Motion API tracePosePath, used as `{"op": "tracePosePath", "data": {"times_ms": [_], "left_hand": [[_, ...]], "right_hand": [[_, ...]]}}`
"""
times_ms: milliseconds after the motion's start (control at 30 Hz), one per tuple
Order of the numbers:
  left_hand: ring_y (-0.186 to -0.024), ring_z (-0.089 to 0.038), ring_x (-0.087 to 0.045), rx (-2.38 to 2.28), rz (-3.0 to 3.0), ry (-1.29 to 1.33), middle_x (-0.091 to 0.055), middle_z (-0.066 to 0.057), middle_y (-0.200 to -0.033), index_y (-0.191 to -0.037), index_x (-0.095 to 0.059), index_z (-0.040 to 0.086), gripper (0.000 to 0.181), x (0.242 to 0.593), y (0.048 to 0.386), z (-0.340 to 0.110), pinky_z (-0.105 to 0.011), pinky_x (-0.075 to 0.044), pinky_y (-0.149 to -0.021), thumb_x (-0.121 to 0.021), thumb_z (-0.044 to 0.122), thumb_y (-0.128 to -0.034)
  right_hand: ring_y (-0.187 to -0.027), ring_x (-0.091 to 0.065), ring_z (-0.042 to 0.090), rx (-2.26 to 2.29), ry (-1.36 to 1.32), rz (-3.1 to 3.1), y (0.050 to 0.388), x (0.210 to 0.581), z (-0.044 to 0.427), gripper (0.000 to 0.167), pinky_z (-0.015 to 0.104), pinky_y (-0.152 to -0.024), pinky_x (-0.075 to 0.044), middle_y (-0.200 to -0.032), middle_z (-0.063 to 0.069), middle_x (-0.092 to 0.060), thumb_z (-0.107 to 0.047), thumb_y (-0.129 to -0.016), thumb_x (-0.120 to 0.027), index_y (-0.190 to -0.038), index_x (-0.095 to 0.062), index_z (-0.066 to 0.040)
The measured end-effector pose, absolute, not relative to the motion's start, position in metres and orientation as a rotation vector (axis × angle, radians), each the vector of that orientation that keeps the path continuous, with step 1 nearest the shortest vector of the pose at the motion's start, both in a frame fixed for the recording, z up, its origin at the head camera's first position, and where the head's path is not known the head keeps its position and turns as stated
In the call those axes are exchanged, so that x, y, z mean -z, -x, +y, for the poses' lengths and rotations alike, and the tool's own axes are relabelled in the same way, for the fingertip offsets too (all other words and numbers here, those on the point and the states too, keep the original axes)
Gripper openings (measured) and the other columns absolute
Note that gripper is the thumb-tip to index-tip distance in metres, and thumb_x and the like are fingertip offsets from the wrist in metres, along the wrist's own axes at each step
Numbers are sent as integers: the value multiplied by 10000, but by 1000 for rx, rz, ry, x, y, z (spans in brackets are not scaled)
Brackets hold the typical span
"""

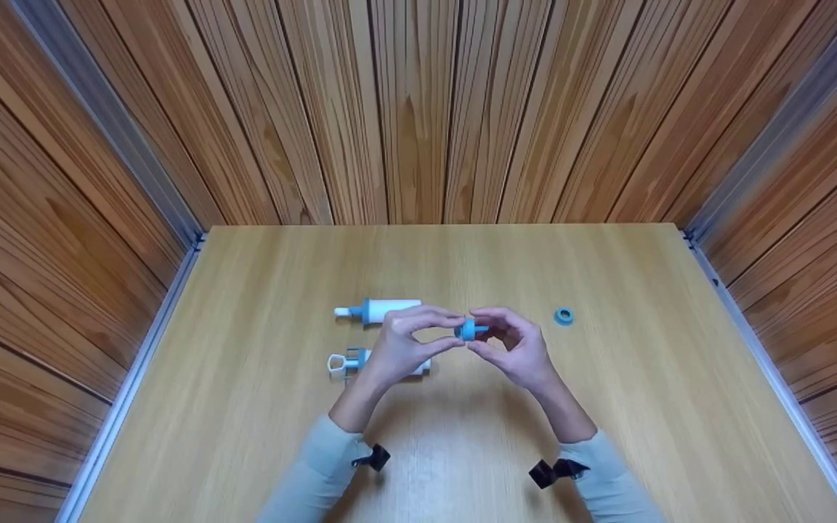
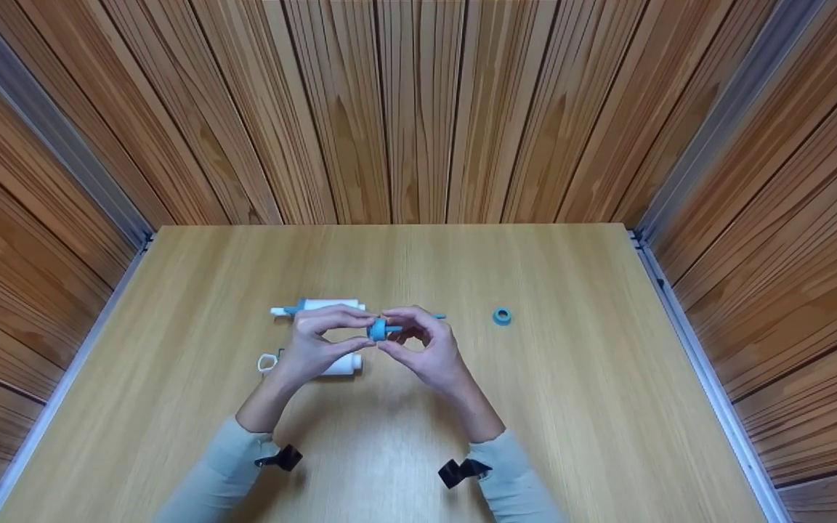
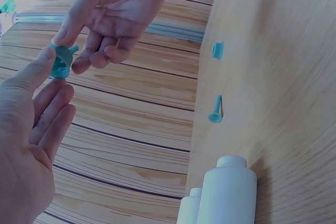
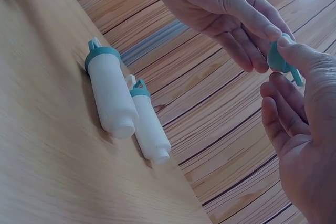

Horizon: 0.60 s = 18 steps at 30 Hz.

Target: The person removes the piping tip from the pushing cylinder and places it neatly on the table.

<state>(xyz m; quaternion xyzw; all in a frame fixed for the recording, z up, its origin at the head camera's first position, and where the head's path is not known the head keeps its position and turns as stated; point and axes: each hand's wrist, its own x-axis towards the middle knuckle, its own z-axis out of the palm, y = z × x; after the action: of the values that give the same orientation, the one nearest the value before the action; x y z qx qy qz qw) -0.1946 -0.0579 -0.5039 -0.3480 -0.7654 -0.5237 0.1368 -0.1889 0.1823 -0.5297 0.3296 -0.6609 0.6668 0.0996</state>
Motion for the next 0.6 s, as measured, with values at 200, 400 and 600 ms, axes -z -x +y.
{"op": "tracePosePath", "data": {"times_ms": [200,400,600], "left_hand": [[-1166,-274,-843,1525,-2194,1027,-873,-102,-1226,-1244,-855,69,298,505,194,-59,-382,-666,-1074,-896,139,-957],[-1162,-275,-846,1526,-2187,1048,-874,-105,-1228,-1256,-853,65,305,505,195,-59,-367,-668,-1066,-885,133,-961],[-1146,-279,-851,1565,-2186,1039,-877,-107,-1215,-1255,-854,59,307,504,195,-60,-352,-678,-1038,-884,139,-960]], "right_hand": [[-1075,-757,49,-1966,-998,-1933,189,531,179,421,189,-946,-642,-1247,-95,-806,253,-883,-752,-1291,-681,172],[-1068,-755,53,-1961,-995,-1928,190,532,179,426,191,-945,-642,-1233,-87,-808,266,-862,-755,-1273,-684,176],[-1044,-746,42,-1975,-1001,-1912,190,531,179,414,183,-925,-635,-1210,-101,-801,286,-852,-739,-1251,-673,199]]}}
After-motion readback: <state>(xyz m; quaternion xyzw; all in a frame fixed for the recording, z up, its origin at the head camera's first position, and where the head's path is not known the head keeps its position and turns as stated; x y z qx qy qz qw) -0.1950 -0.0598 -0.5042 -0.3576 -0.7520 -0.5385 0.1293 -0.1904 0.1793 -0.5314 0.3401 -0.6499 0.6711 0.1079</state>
